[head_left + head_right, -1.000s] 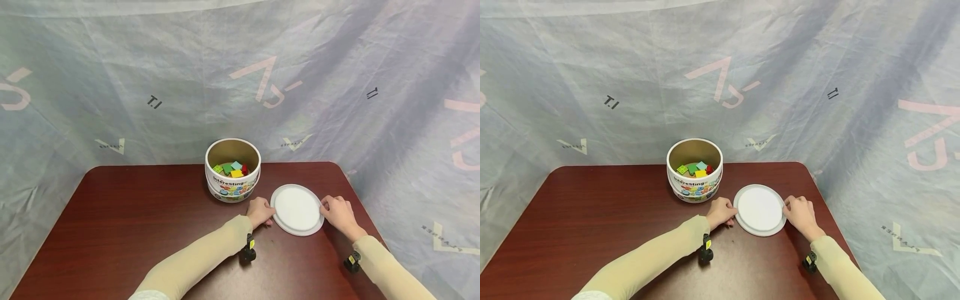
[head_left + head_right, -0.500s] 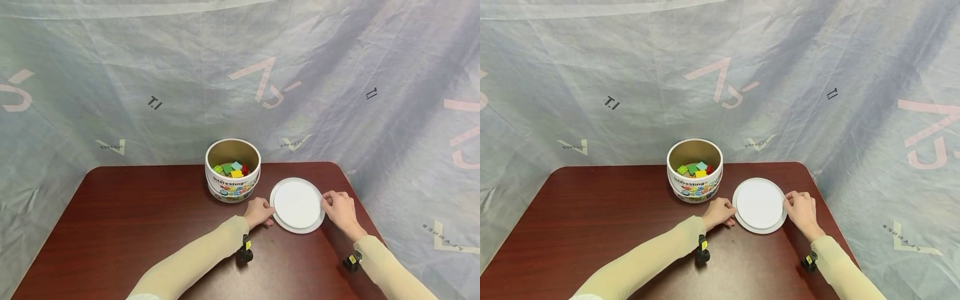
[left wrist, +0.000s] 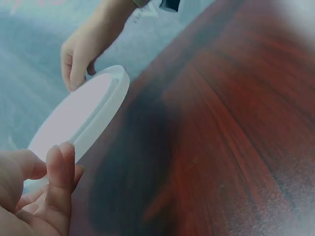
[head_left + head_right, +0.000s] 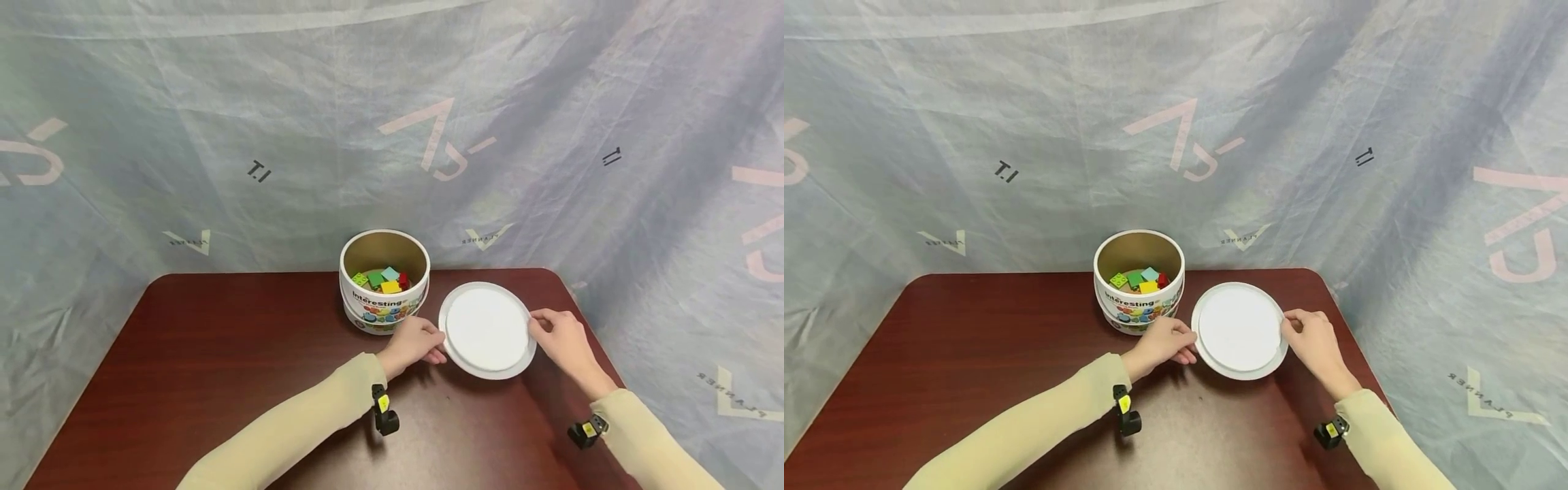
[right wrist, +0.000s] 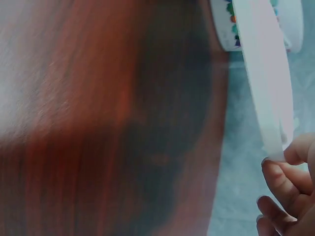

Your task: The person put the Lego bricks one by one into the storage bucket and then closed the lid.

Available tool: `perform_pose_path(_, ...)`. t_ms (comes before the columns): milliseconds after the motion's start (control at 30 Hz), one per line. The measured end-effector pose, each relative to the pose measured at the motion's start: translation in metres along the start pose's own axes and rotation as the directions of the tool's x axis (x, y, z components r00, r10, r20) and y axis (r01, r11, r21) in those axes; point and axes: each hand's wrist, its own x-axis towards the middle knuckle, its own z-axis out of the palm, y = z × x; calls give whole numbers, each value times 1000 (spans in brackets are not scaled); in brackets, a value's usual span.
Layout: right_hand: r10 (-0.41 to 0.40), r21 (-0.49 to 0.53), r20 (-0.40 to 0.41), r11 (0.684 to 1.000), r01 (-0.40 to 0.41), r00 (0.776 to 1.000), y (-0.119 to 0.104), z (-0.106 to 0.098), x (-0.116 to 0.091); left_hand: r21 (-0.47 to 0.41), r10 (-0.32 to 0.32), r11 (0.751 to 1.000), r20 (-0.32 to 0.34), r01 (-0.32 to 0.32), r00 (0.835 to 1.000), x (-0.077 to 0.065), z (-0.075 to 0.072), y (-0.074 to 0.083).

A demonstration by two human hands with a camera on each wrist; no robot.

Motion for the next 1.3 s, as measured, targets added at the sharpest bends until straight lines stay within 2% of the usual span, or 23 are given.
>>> perform_pose_path(133,-8,8,16,1000,8,1000,-9,-6,2,-27,14,1000,32,-13,999,-10,-11,14)
perform_pose_path(267,-10,14,26,1000,9,1000,-21,-10,4,-15,21,1000,51,-21,998,-18,-22,26)
perform_pose_path(500,-70,39,-22,997,71,997,-43,-22,8,8,26,1000,65,-27,998,-27,-40,45)
perform_pose_path(633,-105,40,-40,993,107,994,-56,-29,14,17,52,998,79,-53,996,-32,-52,55)
perform_pose_path(967,-124,87,-22,988,125,992,-91,-37,39,50,91,994,35,-93,995,-39,-89,86)
perform_pose_path(1300,-196,138,-33,970,199,980,-121,-33,74,122,169,979,-15,-166,986,-34,-128,109)
